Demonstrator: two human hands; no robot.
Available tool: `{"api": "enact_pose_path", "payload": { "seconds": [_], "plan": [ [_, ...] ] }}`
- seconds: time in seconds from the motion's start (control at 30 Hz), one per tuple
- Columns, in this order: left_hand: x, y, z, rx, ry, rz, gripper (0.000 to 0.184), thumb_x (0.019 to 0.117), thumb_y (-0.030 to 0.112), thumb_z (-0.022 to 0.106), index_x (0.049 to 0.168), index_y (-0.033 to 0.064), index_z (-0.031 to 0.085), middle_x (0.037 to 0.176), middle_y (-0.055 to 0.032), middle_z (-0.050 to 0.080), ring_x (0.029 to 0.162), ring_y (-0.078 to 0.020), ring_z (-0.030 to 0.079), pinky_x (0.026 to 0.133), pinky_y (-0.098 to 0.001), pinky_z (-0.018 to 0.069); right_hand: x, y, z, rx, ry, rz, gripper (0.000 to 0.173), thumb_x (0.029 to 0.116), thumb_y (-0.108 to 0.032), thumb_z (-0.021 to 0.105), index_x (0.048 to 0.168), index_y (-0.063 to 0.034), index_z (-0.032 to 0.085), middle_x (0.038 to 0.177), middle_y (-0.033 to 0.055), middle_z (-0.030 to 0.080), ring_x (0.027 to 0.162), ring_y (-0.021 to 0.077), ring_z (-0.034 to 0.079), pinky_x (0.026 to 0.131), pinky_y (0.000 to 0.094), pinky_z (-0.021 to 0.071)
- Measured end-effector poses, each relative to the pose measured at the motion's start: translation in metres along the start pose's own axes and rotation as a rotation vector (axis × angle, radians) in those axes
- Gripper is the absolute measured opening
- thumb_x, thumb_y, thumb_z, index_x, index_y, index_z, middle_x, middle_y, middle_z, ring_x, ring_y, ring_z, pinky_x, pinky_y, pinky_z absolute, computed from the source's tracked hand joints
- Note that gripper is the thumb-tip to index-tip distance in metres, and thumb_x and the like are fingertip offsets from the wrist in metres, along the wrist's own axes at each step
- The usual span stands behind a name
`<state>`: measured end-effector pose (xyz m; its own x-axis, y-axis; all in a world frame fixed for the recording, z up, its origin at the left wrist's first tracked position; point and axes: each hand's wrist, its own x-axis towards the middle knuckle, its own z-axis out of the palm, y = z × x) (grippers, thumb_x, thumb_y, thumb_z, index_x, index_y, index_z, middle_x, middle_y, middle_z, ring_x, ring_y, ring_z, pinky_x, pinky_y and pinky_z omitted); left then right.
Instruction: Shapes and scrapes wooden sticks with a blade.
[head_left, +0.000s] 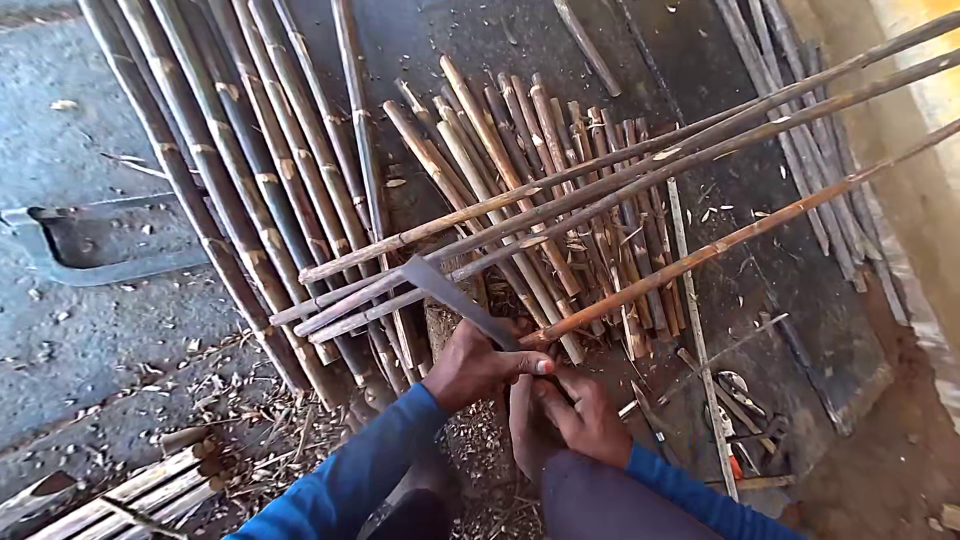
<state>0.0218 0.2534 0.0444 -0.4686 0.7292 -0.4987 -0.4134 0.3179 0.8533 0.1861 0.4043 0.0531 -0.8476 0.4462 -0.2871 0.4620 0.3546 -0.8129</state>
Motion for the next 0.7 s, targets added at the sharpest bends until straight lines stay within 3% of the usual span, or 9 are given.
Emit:
{"api": "enact_pose_path", "payload": {
  "seconds": [0.13,0.2,0.27,0.37,0.43,0.5,0.57,0.67,0.7],
  "plan": [
    [0.002,-0.003,0.0,0.025,0.032,0.056,0.034,0.0791,0.041,0.088,0.085,0.01,0.076,0.059,-0.0071,0.065,0.044,-0.0157,0.057,0.043,-0.0297,0.0505,0.012,-0.003,-0.009,0.087,0.135,0.07,0.04,0.1065,-0.046,0.05,0.103,-0.0088,0.063,0.063,0.0029,0.054,0.048,0.0159,0.054,0.045,0.0373,0.0529],
    [0.006,-0.004,-0.002,0.085,0.04,0.112,0.035,0.0775,0.046,0.088,0.079,0.0137,0.076,0.062,-0.0032,0.066,0.049,-0.0139,0.058,0.047,-0.0314,0.0504,0.0,0.001,0.003,0.027,0.067,-0.014,0.036,0.1065,-0.041,0.052,0.105,-0.01,0.071,0.068,0.0008,0.062,0.057,0.0141,0.061,0.053,0.0395,0.0555],
    [0.008,-0.003,-0.004,0.163,0.025,0.091,0.037,0.0764,0.052,0.087,0.079,0.0163,0.078,0.063,-0.0007,0.068,0.051,-0.0125,0.059,0.049,-0.0319,0.0513,0.002,0.004,-0.003,0.023,0.127,-0.005,0.038,0.1042,-0.045,0.056,0.092,-0.011,0.07,0.061,-0.0002,0.057,0.05,0.0132,0.055,0.048,0.0371,0.0499],
    [0.005,0.001,-0.005,0.136,-0.013,0.023,0.039,0.0786,0.05,0.086,0.078,0.0122,0.076,0.058,-0.0047,0.064,0.044,-0.0141,0.055,0.043,-0.0303,0.0486,0.005,0.0,-0.011,0.085,0.169,0.066,0.039,0.1057,-0.047,0.052,0.101,-0.0097,0.064,0.064,0.003,0.057,0.049,0.0169,0.057,0.046,0.0388,0.0546],
    [0.006,0.002,-0.007,0.109,-0.081,-0.005,0.04,0.0805,0.05,0.085,0.079,0.011,0.076,0.056,-0.0069,0.063,0.042,-0.0143,0.055,0.042,-0.0291,0.0485,-0.006,0.005,0.002,0.034,0.09,-0.006,0.036,0.1045,-0.044,0.056,0.107,-0.0117,0.073,0.068,0.0002,0.062,0.056,0.0139,0.06,0.054,0.0389,0.0547],
    [0.005,0.001,-0.005,0.087,-0.12,-0.035,0.04,0.0829,0.047,0.084,0.079,0.0089,0.075,0.054,-0.0084,0.062,0.04,-0.0145,0.055,0.04,-0.0286,0.0482,-0.001,0.006,-0.005,0.051,0.176,0.011,0.04,0.1038,-0.047,0.056,0.095,-0.0111,0.07,0.061,-0.0001,0.057,0.049,0.0138,0.055,0.047,0.0367,0.0506],
    [0.003,0.002,-0.005,0.085,-0.125,-0.051,0.039,0.0843,0.045,0.083,0.079,0.0078,0.074,0.055,-0.0091,0.062,0.04,-0.0155,0.055,0.039,-0.0289,0.0484,0.004,0.002,-0.007,0.151,0.233,0.077,0.042,0.1068,-0.046,0.049,0.096,-0.0075,0.062,0.06,0.0029,0.053,0.046,0.016,0.053,0.043,0.037,0.0524],
    [0.005,0.006,-0.002,0.044,-0.155,-0.046,0.037,0.0822,0.04,0.086,0.088,0.0069,0.071,0.056,-0.0111,0.062,0.04,-0.0176,0.056,0.039,-0.0287,0.0488,-0.009,0.005,0.002,0.048,0.041,-0.043,0.031,0.105,-0.039,0.056,0.108,-0.0139,0.074,0.07,-0.0012,0.066,0.058,0.0119,0.062,0.056,0.0381,0.0563],
    [0.005,0.006,0.0,0.033,-0.156,-0.037,0.039,0.0817,0.041,0.087,0.089,0.0069,0.069,0.056,-0.0116,0.062,0.04,-0.0183,0.057,0.039,-0.0291,0.0491,-0.007,0.005,-0.003,0.035,0.078,-0.056,0.03,0.1035,-0.039,0.059,0.104,-0.0146,0.075,0.069,-0.0023,0.065,0.056,0.0107,0.06,0.053,0.0358,0.0547]
  ]
}}
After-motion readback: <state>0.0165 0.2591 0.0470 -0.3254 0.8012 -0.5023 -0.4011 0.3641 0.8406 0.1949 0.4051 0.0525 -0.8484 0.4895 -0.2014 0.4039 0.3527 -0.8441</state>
